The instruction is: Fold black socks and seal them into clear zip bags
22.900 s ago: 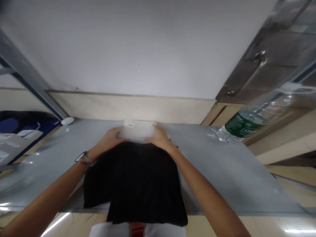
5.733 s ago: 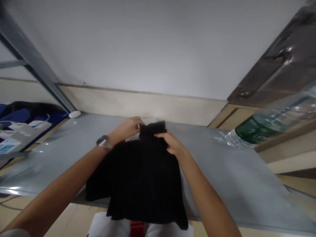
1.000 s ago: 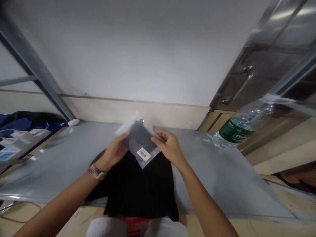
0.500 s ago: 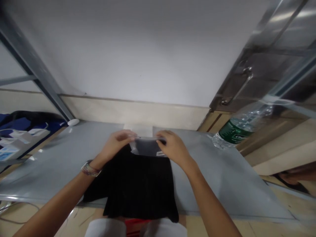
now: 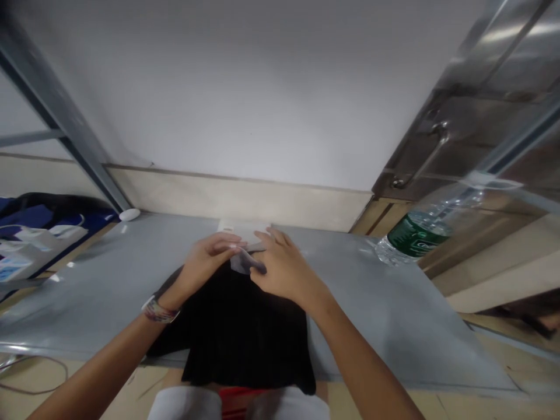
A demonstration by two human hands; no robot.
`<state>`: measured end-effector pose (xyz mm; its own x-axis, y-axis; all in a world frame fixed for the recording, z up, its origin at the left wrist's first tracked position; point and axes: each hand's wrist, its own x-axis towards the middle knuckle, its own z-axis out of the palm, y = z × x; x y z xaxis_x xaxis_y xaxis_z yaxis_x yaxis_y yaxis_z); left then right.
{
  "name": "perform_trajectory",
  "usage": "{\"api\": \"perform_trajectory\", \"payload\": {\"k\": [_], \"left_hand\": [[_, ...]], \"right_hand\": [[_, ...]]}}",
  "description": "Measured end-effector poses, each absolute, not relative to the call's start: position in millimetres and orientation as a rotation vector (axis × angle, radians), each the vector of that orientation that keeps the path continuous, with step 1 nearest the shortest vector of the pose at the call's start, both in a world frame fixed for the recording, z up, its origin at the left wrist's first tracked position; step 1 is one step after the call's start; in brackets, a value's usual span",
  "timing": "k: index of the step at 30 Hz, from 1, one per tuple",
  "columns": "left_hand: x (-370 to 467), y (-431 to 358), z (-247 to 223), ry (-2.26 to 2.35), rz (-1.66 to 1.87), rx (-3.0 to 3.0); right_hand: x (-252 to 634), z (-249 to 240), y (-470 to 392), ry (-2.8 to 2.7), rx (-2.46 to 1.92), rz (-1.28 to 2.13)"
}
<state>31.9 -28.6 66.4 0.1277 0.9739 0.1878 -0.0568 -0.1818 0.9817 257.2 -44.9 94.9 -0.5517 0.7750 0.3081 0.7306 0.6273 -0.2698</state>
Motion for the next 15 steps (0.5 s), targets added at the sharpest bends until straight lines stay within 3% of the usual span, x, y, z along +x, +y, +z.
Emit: {"api": "perform_trajectory", "payload": {"k": [15], "left_hand": [[27, -40, 70, 1.052, 1.326, 1.356]], "right_hand": [[222, 123, -31, -2.384, -1.006, 0.197]]}}
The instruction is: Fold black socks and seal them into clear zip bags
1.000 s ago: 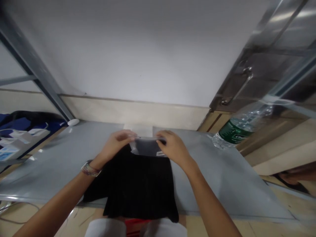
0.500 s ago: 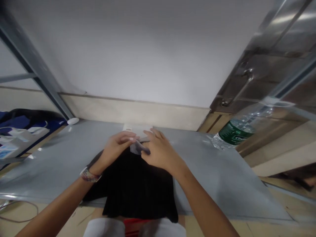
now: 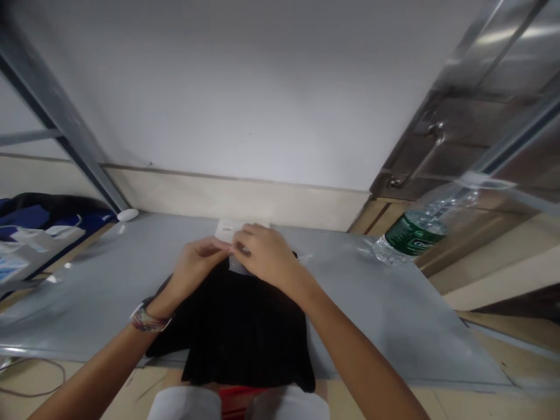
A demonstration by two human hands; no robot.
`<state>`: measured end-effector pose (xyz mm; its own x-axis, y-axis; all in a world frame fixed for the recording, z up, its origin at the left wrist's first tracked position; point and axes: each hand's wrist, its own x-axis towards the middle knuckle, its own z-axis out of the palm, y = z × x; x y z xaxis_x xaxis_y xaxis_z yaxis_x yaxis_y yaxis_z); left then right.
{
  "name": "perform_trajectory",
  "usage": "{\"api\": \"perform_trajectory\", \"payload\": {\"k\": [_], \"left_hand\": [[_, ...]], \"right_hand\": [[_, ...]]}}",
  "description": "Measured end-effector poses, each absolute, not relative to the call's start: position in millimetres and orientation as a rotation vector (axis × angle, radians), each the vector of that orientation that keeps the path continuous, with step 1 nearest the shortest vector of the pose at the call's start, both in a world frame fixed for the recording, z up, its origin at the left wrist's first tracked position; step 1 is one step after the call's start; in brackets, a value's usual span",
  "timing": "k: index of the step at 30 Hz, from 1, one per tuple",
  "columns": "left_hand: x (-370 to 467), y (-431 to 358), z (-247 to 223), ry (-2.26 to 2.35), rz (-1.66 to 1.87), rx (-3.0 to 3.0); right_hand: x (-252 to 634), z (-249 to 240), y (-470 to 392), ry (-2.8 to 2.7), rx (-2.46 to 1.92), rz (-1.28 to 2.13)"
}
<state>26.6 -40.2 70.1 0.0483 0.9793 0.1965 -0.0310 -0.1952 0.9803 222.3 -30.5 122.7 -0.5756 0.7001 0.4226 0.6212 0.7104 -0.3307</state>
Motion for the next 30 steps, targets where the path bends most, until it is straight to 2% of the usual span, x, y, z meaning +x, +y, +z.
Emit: {"api": "perform_trajectory", "payload": {"k": [6, 9, 17, 22, 27, 30], "left_hand": [[28, -39, 69, 1.038, 1.408, 1.378], [22, -33, 60, 1.098, 1.487, 1.305], [3, -28, 48, 1.107, 1.506, 1.194], [5, -32, 55, 1.112, 1.457, 1.265], [5, -39, 47, 1.056, 1.366, 1.328], [6, -38, 43, 1.010, 1.228, 1.302]], "right_hand": [[241, 130, -18, -2.563, -0.923, 0.067], [267, 128, -8, -2.575, -0.972, 0.118], [337, 105, -6, -2.368, -1.226, 0.489], [332, 84, -16, -2.171, -1.214, 0.678], [321, 57, -23, -1.767, -1.105, 1.094], [323, 50, -24, -1.500, -1.059, 1.230]]}}
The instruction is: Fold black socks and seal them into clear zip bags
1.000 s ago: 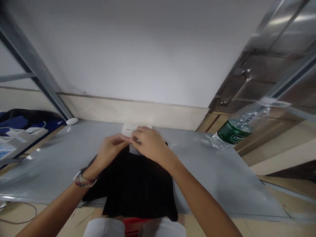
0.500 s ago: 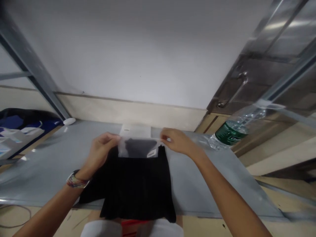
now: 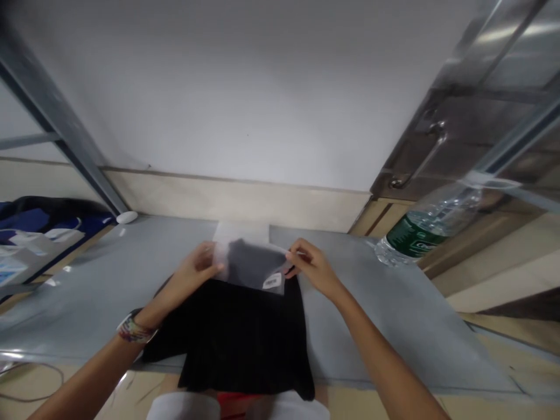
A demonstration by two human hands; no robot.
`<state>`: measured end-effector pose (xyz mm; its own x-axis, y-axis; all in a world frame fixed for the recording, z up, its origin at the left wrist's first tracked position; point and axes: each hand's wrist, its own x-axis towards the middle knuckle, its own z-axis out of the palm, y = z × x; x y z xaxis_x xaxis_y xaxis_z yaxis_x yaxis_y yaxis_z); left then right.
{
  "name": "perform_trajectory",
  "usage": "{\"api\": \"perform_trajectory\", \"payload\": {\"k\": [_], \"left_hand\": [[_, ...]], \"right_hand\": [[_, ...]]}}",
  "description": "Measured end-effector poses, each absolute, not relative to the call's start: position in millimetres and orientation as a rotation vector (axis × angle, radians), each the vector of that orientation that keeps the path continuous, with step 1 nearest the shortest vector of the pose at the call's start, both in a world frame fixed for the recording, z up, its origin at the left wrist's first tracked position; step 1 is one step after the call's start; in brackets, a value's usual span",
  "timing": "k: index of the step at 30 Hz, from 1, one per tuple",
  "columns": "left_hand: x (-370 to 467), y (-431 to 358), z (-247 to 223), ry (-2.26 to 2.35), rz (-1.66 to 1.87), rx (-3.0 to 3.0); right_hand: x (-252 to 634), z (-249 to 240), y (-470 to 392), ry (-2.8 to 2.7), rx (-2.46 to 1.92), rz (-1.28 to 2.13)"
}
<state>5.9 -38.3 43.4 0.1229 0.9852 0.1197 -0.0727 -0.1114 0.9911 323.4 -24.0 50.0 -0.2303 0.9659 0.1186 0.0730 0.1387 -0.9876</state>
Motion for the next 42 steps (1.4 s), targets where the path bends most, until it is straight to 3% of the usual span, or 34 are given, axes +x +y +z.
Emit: {"api": "perform_trajectory", "payload": {"k": [11, 17, 25, 31, 42], "left_hand": [[55, -15, 56, 0.748, 1.199, 0.878], [76, -33, 52, 0.756, 1.032, 0.970], [64, -34, 63, 0.703, 0.871, 1.273], [49, -39, 52, 0.760, 0.685, 1.127], [39, -28, 57, 0.715, 0.689, 1.238]], "right_hand": [[307, 33, -67, -1.070, -0.891, 1.327], [308, 34, -83, -1.260, -0.985, 1.530], [300, 31, -83, -1.028, -0.981, 1.674], [298, 25, -80, -0.897, -0.897, 1.636], [302, 18, -79, -0.954, -0.978, 1.746]]}}
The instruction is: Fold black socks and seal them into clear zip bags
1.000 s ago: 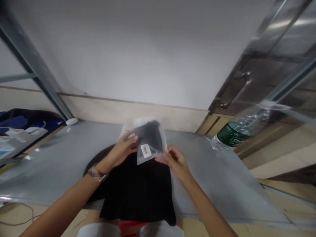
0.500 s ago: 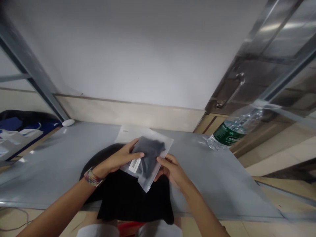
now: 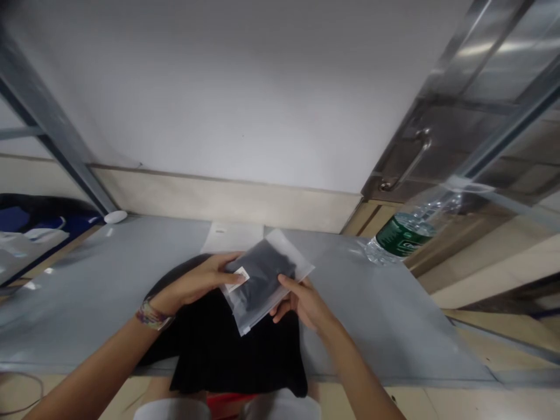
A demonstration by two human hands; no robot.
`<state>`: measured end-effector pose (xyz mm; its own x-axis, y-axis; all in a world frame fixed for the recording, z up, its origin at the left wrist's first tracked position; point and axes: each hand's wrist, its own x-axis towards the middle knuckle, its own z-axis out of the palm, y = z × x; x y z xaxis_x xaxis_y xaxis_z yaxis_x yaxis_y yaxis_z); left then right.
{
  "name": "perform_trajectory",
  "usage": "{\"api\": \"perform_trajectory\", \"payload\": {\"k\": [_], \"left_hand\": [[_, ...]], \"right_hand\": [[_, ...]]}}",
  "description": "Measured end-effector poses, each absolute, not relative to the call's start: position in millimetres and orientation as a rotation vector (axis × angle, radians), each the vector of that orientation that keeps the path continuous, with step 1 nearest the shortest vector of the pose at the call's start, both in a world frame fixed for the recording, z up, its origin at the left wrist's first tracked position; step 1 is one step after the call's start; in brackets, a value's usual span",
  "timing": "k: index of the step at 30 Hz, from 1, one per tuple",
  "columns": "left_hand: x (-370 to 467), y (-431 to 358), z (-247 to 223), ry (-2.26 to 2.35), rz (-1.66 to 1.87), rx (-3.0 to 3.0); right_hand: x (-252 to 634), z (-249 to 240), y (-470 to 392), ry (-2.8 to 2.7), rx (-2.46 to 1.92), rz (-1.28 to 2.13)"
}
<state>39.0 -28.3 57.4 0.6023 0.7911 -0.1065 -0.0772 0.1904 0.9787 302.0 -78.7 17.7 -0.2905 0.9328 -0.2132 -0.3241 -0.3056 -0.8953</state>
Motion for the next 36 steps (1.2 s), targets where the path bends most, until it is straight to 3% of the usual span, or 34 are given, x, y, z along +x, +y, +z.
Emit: {"api": "perform_trajectory", "payload": {"k": [9, 18, 26, 36], "left_hand": [[-18, -23, 47, 1.283, 0.993, 1.571], [-64, -65, 5, 1.828, 0.857, 2.140], [-70, -68, -26, 1.872, 0.861, 2.242], [-58, -76, -22, 1.960, 0.886, 2.192]], "right_hand": [[369, -1, -7, -0.668, -0.999, 1.365], [390, -15, -4, -0.590, -1.271, 1.450], [350, -5, -21, -1.042, -1.259, 1.333], [285, 11, -11, -1.862, -1.315, 0.609]]}}
